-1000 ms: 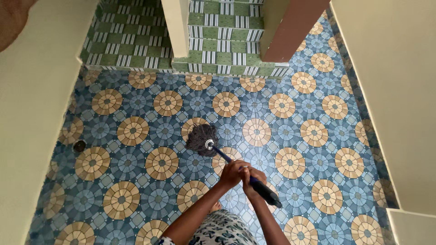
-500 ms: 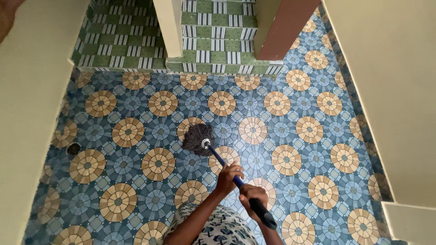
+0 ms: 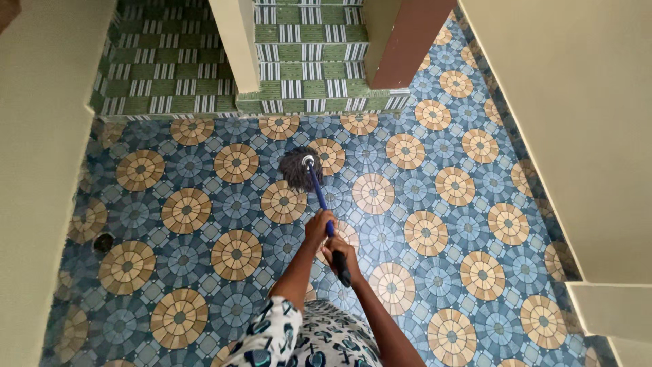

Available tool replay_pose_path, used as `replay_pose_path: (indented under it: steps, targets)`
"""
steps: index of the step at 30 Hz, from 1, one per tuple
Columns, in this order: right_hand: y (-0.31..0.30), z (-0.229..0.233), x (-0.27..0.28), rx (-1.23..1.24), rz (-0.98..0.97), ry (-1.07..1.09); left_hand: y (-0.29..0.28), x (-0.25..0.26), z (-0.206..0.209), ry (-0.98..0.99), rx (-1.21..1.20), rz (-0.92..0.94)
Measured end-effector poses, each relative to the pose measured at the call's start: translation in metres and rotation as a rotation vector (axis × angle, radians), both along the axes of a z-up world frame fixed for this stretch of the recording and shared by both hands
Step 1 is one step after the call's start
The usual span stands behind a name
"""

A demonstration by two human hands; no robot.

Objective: The person mops a tiled floor using a blue-handled mop. They move the mop back and forth across the patterned tiles in a hallway area, covering the space near a staircase and along the walls.

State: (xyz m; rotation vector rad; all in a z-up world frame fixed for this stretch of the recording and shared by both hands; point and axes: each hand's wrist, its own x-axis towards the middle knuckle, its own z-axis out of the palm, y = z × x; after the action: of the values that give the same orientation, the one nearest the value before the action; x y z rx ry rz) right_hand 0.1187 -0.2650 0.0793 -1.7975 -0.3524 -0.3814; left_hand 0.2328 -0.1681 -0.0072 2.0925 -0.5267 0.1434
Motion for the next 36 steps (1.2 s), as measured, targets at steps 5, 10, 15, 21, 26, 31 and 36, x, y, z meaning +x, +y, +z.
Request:
replay_pose_path:
  steps: [5, 10, 15, 21, 26, 31, 36]
  targets:
    - [0.008, -0.025, 0.038, 0.049, -0.018, -0.021, 0.014, 0.024, 0.001, 0.171, 0.001, -0.012]
    - [0.005, 0.036, 0.034, 0.043, 0.275, 0.159, 0.037, 0.010, -0.001, 0.064, -0.197, 0.032]
    - [0.041, 0.087, 0.042, 0.144, 0.602, 0.144, 0.095, -0.009, 0.001, 0.187, 0.036, 0.195]
    - [0.096, 0.068, 0.038, 0.248, 0.865, 0.196, 0.180, -0.064, -0.001, 0.166, 0.189, 0.434]
    - [0.146, 0.019, 0.029, 0.042, 0.992, 0.170, 0.229, -0.119, 0.001, 0.255, 0.138, 0.692]
    - [0.154, -0.010, 0.033, 0.070, 1.127, 0.191, 0.208, -0.120, 0.000, -0.161, -0.342, 0.819]
    - [0.089, 0.016, 0.048, -0.015, 1.004, 0.187, 0.148, -0.083, -0.006, -0.013, -0.255, 0.826]
